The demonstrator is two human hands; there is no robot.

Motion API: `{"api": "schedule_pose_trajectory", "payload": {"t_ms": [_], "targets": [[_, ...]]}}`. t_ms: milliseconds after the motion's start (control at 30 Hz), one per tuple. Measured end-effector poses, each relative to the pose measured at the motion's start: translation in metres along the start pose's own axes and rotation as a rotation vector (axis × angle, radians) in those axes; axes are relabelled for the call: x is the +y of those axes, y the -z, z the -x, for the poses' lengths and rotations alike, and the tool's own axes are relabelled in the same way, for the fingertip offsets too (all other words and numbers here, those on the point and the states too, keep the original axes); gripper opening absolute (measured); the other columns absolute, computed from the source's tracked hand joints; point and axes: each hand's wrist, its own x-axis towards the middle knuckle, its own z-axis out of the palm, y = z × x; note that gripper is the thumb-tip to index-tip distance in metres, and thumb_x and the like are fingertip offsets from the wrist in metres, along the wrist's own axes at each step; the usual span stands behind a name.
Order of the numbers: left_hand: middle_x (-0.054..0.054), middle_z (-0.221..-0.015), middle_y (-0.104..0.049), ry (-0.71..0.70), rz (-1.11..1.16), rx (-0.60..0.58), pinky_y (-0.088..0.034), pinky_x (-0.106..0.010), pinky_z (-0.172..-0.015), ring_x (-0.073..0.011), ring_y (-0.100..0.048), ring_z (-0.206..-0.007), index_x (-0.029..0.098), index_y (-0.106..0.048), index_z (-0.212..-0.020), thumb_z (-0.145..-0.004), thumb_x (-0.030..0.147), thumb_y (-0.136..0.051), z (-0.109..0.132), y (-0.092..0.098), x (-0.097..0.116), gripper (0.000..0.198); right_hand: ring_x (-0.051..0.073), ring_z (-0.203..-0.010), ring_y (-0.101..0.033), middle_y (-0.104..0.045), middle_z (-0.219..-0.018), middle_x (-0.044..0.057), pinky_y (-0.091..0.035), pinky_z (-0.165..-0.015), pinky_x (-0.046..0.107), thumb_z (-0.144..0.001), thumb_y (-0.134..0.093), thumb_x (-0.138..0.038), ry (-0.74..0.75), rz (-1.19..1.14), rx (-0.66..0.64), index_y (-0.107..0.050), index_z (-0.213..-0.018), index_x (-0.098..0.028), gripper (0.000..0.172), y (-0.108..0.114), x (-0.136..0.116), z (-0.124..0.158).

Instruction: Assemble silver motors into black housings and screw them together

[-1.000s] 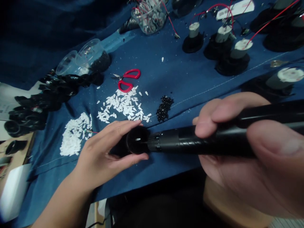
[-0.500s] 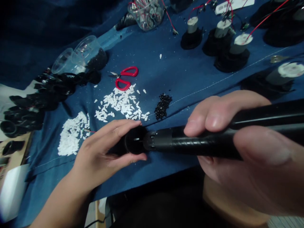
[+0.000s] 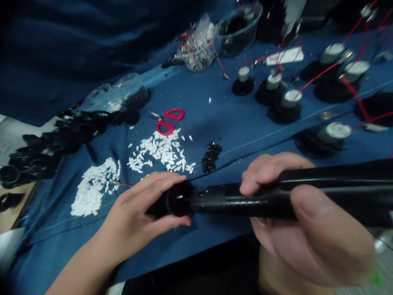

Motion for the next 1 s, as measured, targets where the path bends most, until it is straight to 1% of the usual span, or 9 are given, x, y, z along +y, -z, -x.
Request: {"api": "schedule_pose_trajectory", "payload": {"t_ms": [167,267,367,467,533,667,767,867,1000], "targets": [[-0.013,-0.135,-0.068,0.006,-0.045,0.009,-0.062,-0.048,-0.102,-0.0286,-0.069,-0.123,0.027,-0.055,-0.145,-0.089,0.046,-0.083,0.003,-0.001,-0.005,0.065,0.011,-0.048,-0.045,-0.058,-0.077,0.004,-0.026,-0.029,0.022,-0.075,-0.070,-0.059,0.029,-0.209,0.261,-0.073,-0.082,-0.022,0.038,-0.008,-0.002,-0.001],[-0.013,-0.138,-0.066,-0.018,-0.075,0.011,-0.062,-0.051,-0.103,-0.0303,-0.068,-0.126,0.030,-0.051,-0.147,-0.092,0.046,-0.080,0.005,-0.002,-0.008,0.064,0.007,-0.047,-0.044,-0.063,-0.081,0.002,-0.046,-0.036,0.023,-0.082,-0.070,-0.052,0.024,-0.318,0.314,-0.069,-0.083,-0.021,0.031,-0.020,0.000,-0.004],[-0.010,-0.140,-0.066,-0.006,-0.092,0.006,-0.062,-0.048,-0.106,-0.0290,-0.068,-0.127,0.034,-0.051,-0.146,-0.092,0.046,-0.080,0.007,-0.005,-0.011,0.061,0.005,-0.052,-0.048,-0.062,-0.076,-0.006,-0.068,-0.066,0.029,-0.087,-0.079,-0.046,-0.030,-0.354,0.316,-0.070,-0.096,-0.020,0.029,-0.030,0.004,-0.006],[-0.007,-0.140,-0.066,-0.015,-0.101,0.019,-0.062,-0.046,-0.106,-0.0277,-0.068,-0.126,0.036,-0.054,-0.141,-0.092,0.044,-0.080,0.008,-0.007,-0.014,0.056,0.008,-0.067,-0.065,-0.068,-0.082,-0.005,-0.069,-0.093,0.040,-0.088,-0.081,-0.047,-0.069,-0.357,0.212,-0.068,-0.103,-0.019,0.034,-0.036,0.007,-0.007],[-0.007,-0.138,-0.067,-0.049,-0.118,0.039,-0.063,-0.046,-0.104,-0.0276,-0.069,-0.124,0.035,-0.055,-0.138,-0.092,0.041,-0.080,0.008,-0.007,-0.015,0.053,0.014,-0.091,-0.076,-0.074,-0.101,0.001,-0.064,-0.105,0.044,-0.087,-0.081,-0.047,-0.089,-0.350,0.147,-0.067,-0.108,-0.019,0.038,-0.037,0.010,-0.009],[-0.007,-0.134,-0.070,-0.140,-0.195,0.122,-0.065,-0.046,-0.099,-0.0277,-0.072,-0.119,0.034,-0.058,-0.135,-0.092,0.042,-0.079,0.007,0.000,-0.012,0.049,0.025,-0.123,-0.073,-0.072,-0.127,0.009,-0.057,-0.114,0.047,-0.091,-0.076,-0.049,-0.151,-0.300,0.045,-0.066,-0.118,-0.020,0.041,-0.033,0.016,-0.011],[-0.007,-0.130,-0.073,-0.208,-0.227,0.258,-0.066,-0.043,-0.098,-0.0269,-0.074,-0.117,0.034,-0.061,-0.135,-0.093,0.048,-0.078,0.009,0.013,-0.007,0.048,0.027,-0.124,-0.073,-0.073,-0.129,0.014,-0.058,-0.112,0.048,-0.095,-0.070,-0.052,-0.186,-0.208,-0.071,-0.068,-0.117,-0.018,0.041,-0.027,0.020,-0.007],[-0.006,-0.128,-0.076,-0.284,-0.207,0.361,-0.064,-0.042,-0.103,-0.0270,-0.074,-0.116,0.034,-0.063,-0.138,-0.093,0.050,-0.077,0.011,0.028,-0.001,0.050,0.028,-0.103,-0.078,-0.079,-0.112,0.017,-0.063,-0.097,0.048,-0.094,-0.073,-0.049,-0.178,-0.043,-0.275,-0.074,-0.112,-0.014,0.040,-0.027,0.018,0.009],[-0.004,-0.130,-0.076,-0.304,-0.120,0.424,-0.063,-0.042,-0.106,-0.0288,-0.074,-0.118,0.036,-0.065,-0.139,-0.094,0.050,-0.075,0.016,0.042,0.002,0.048,0.024,-0.102,-0.074,-0.080,-0.104,0.012,-0.056,-0.100,0.039,-0.088,-0.081,-0.038,0.032,0.159,-0.581,-0.084,-0.100,-0.018,0.024,-0.037,0.004,0.043]]}}
